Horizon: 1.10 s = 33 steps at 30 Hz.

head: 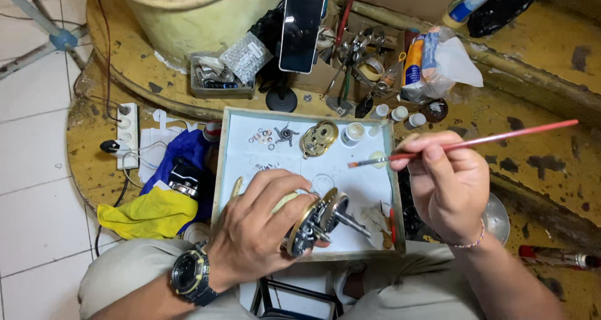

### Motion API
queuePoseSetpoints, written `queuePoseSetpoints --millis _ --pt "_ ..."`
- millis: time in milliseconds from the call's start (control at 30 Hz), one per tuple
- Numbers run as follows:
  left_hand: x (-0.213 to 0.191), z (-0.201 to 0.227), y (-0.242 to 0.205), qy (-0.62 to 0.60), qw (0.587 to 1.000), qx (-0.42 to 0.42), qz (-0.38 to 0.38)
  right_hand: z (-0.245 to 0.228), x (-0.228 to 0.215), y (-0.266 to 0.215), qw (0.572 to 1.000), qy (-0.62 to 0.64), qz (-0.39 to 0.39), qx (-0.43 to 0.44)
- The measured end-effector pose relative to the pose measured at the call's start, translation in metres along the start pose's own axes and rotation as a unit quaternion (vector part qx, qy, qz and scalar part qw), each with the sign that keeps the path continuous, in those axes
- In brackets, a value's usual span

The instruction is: The person sits on the floor and applies lubricant to the internal gears of a disassembled fishing reel using a small brush. They rotate the reel body to access different areas and repeatedly dip the brush into a small container of lubricant.

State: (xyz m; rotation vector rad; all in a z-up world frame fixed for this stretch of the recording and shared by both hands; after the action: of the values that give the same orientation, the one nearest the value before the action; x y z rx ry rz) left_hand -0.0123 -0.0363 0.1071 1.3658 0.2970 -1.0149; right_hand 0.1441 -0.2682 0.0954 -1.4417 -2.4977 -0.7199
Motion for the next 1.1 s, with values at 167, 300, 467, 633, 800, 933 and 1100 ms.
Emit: queuePoseSetpoints --millis 167,300,467,633,800,933,1100 --pt "0.001 -0.002 -0.001 0.037 0.999 0.009 0.023 -0.003 0.018 -0.015 0.996 -0.036 -0.062 -0.061" --pt "0.001 -0.003 -0.001 0.058 0.998 0.01 0.024 -0.004 0.026 -0.019 0.992 -0.079 -0.071 -0.064" --pt "0.003 -0.003 -0.001 0.057 0.998 0.01 0.006 -0.014 0.035 -0.017 0.983 -0.138 -0.116 -0.032" --pt "0.006 -0.004 -0.002 0.062 0.998 0.017 0.001 -0.02 0.036 -0.015 0.976 -0.172 -0.133 -0.029" --pt "0.007 -0.005 -0.001 0.057 0.998 0.014 0.013 -0.02 0.03 -0.013 0.983 -0.135 -0.115 -0.037" --pt "0.008 -0.005 -0.003 0.055 0.998 0.006 0.001 -0.02 0.026 -0.009 0.985 -0.105 -0.128 -0.044" --pt "0.01 -0.006 -0.005 0.036 0.999 -0.004 -0.009 -0.025 0.033 -0.006 0.96 -0.153 -0.23 -0.039"
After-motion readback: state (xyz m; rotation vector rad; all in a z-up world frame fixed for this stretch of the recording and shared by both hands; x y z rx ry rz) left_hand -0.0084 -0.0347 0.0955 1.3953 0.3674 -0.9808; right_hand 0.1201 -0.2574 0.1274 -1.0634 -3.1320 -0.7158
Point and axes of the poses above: each hand's wrist, its own y-axis towards the middle knuckle, its own x-axis out of the palm, z = x × y, the point moved 1 cm from there along y, towards the middle knuckle, and after that the axes turned 13 degrees about y, right-handed, at the moved point
